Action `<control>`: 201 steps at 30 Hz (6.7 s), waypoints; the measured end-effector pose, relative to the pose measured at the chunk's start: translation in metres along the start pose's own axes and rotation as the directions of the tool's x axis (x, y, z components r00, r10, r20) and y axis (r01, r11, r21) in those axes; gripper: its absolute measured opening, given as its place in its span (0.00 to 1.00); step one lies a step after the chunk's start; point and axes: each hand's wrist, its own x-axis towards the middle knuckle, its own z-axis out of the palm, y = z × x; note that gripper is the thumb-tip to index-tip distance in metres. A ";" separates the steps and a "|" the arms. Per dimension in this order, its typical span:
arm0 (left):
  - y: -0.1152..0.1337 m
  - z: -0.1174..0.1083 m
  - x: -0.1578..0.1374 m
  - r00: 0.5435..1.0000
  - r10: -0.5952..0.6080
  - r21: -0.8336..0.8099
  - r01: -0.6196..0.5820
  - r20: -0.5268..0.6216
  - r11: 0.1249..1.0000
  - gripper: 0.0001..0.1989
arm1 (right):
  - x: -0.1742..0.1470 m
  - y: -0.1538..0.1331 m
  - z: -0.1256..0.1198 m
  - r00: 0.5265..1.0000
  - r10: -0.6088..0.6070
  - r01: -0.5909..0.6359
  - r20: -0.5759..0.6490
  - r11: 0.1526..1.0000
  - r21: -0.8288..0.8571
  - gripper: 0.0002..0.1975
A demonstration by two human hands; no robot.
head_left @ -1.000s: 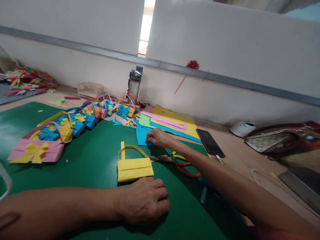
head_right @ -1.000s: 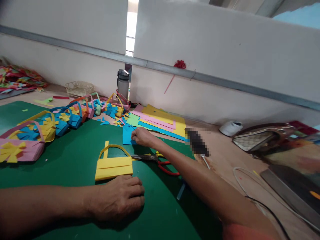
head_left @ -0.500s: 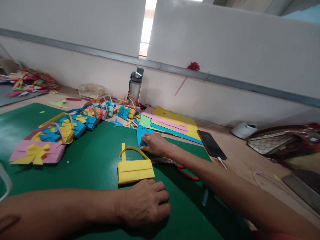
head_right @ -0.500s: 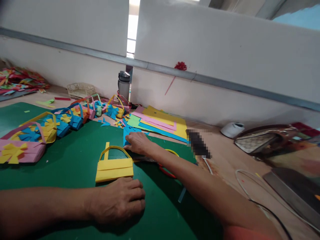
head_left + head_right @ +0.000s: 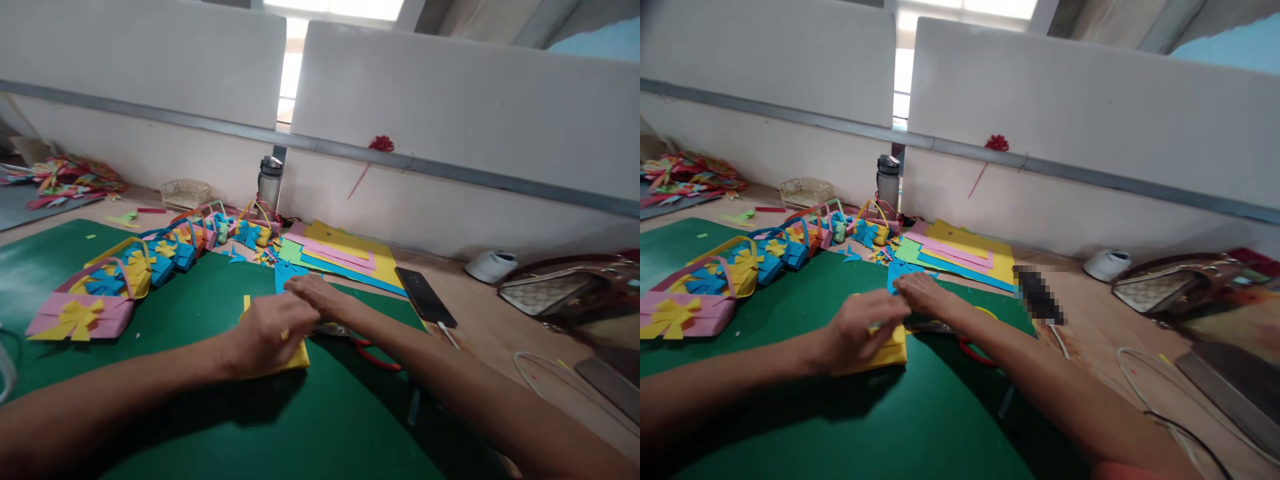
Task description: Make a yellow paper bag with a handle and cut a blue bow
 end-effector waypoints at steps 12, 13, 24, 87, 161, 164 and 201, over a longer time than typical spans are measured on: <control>-0.092 -0.005 0.003 0.675 -0.728 -0.239 0.692 -0.124 0.682 0.12 | -0.011 0.008 -0.003 0.964 0.204 -0.146 -0.172 0.943 0.300 0.11; -0.091 -0.007 0.003 0.689 -0.712 -0.220 0.679 -0.139 0.700 0.13 | -0.011 0.012 -0.006 0.956 0.218 -0.139 -0.197 0.925 0.353 0.11; -0.056 -0.026 0.025 0.898 -0.438 -0.075 0.435 -0.041 0.897 0.05 | -0.032 0.012 -0.034 0.875 0.339 0.011 -0.345 0.700 0.714 0.09; 0.090 -0.011 -0.089 0.866 0.224 0.244 -0.359 0.448 0.901 0.13 | -0.200 -0.140 0.034 0.762 0.031 0.114 -0.647 0.977 0.180 0.17; 0.112 0.033 -0.093 0.744 0.024 0.311 -0.307 0.668 0.899 0.20 | -0.192 -0.135 0.039 0.805 0.506 -0.247 -0.309 0.760 0.601 0.15; 0.113 0.033 -0.093 0.744 0.019 0.307 -0.299 0.668 0.904 0.21 | -0.192 -0.135 0.041 0.799 0.504 -0.258 -0.328 0.781 0.569 0.15; 0.109 0.032 -0.092 0.709 -0.016 0.290 -0.268 0.705 0.919 0.32 | -0.189 -0.133 0.040 0.812 0.477 -0.284 -0.337 0.827 0.486 0.16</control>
